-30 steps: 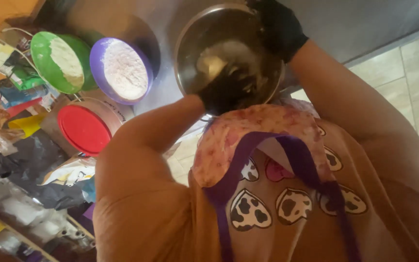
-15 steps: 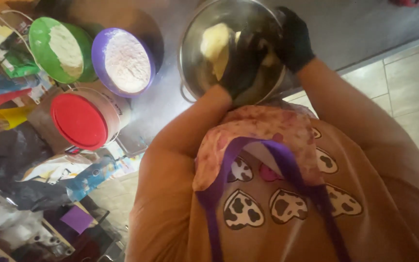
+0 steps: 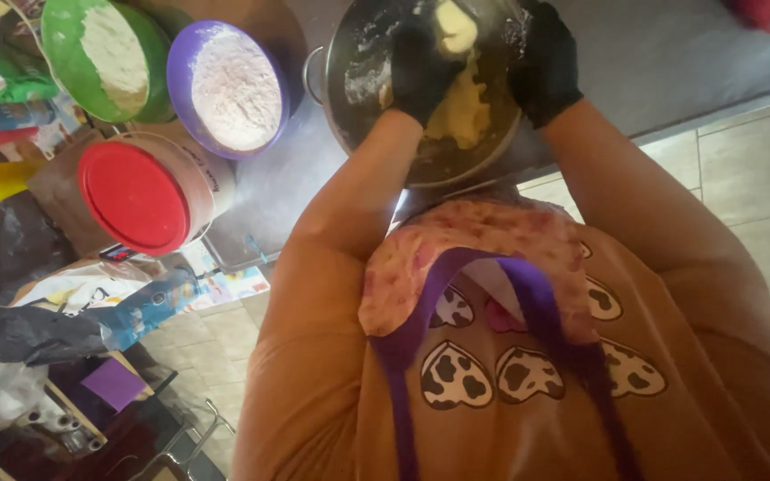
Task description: Kneading dough in a metal bowl at a bakery kitchen station.
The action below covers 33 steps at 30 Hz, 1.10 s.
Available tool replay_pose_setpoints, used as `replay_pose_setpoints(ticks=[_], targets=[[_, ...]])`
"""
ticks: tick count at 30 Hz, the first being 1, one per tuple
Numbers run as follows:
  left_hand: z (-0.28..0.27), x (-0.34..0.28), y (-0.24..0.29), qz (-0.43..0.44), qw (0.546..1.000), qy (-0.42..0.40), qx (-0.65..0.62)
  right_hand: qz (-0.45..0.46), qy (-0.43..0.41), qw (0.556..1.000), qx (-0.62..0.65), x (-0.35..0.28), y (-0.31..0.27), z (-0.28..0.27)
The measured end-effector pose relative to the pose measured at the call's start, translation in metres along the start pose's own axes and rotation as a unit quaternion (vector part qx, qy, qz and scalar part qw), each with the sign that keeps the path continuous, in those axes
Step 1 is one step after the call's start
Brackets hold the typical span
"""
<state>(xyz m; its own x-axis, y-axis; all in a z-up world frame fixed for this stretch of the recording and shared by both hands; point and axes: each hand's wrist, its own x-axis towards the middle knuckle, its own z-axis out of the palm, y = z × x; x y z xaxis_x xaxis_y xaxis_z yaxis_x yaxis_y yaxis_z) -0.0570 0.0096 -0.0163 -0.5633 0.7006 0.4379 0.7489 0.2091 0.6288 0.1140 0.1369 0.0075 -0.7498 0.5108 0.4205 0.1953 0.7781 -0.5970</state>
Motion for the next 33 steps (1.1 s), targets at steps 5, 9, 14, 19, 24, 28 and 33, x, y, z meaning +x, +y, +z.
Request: replay_pose_setpoints(ticks=[5,9,14,19,24,28,33], targets=[[0.0,-0.006,0.02,-0.027,0.996,-0.084,0.02,0.032,-0.037,0.998,-0.037,-0.004,0.015,0.005],[-0.083,-0.001,0.09,-0.085,0.974,-0.156,-0.139,-0.034,0.014,0.998,0.044,-0.008,0.015,-0.003],[-0.128,-0.044,0.091,0.039,0.942,-0.333,0.024,0.038,-0.077,0.996,0.026,-0.004,0.003,-0.014],[-0.061,-0.026,0.099,0.02,0.962,-0.268,0.048,0.018,-0.058,0.998,0.034,0.004,0.004,-0.011],[-0.044,-0.053,0.082,0.233,0.858,-0.412,0.199,0.01,-0.077,0.997,0.019,-0.002,-0.003,-0.016],[0.018,-0.069,0.016,0.116,0.91,-0.363,0.165,0.025,-0.076,0.997,0.016,-0.002,0.0,-0.014],[0.033,-0.048,0.016,0.103,0.947,-0.234,0.195,0.083,-0.072,0.992,0.06,-0.006,0.002,-0.012]])
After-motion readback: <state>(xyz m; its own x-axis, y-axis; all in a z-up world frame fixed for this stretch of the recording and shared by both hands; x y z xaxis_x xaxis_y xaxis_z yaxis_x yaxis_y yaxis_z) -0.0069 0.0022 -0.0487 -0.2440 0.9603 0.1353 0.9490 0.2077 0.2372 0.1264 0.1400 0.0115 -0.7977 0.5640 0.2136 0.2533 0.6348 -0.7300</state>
